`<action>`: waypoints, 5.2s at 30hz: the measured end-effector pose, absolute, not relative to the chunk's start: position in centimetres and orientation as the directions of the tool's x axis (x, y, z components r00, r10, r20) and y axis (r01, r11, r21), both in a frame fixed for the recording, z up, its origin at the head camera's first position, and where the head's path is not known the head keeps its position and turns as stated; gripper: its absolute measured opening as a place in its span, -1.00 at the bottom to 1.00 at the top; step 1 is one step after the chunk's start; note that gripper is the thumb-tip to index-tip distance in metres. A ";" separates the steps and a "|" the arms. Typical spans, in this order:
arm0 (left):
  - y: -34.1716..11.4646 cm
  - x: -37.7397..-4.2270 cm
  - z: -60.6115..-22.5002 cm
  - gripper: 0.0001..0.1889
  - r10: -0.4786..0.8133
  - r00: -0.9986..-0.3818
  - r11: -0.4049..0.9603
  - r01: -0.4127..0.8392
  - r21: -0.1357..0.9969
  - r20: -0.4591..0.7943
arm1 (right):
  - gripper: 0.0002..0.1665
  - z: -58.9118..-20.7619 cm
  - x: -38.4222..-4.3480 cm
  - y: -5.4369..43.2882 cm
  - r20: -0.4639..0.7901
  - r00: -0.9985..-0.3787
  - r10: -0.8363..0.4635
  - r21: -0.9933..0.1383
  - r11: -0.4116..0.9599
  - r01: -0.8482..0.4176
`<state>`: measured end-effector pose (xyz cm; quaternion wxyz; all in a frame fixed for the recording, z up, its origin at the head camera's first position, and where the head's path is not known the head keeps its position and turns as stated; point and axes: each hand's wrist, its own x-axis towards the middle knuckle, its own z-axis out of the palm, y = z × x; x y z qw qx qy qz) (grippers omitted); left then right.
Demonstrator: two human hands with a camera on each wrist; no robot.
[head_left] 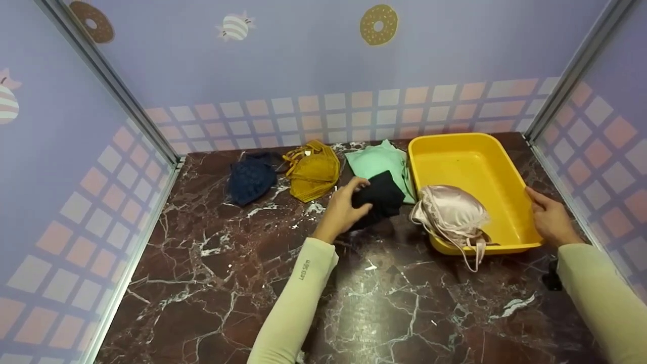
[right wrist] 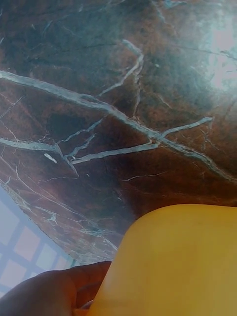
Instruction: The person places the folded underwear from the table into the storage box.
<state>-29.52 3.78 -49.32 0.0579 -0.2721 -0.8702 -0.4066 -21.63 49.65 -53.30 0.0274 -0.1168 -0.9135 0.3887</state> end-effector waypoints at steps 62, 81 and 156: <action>21.3 -25.6 -49.0 -0.55 0.696 -0.610 0.427 0.776 0.464 0.379 | -0.44 -54.0 -21.6 49.7 -0.036 -0.971 0.238 -0.759 0.625 0.181; 22.8 -26.1 -48.6 -0.68 0.664 -0.690 0.588 0.720 0.367 0.289 | -0.44 -53.2 -21.4 49.8 -0.023 -0.971 0.237 -0.767 0.619 0.169; -17.9 -35.3 -54.8 -0.48 0.001 -1.000 0.921 -0.005 0.389 -0.014 | -0.46 -53.5 -21.8 49.9 0.046 -0.987 0.157 -0.704 0.706 0.079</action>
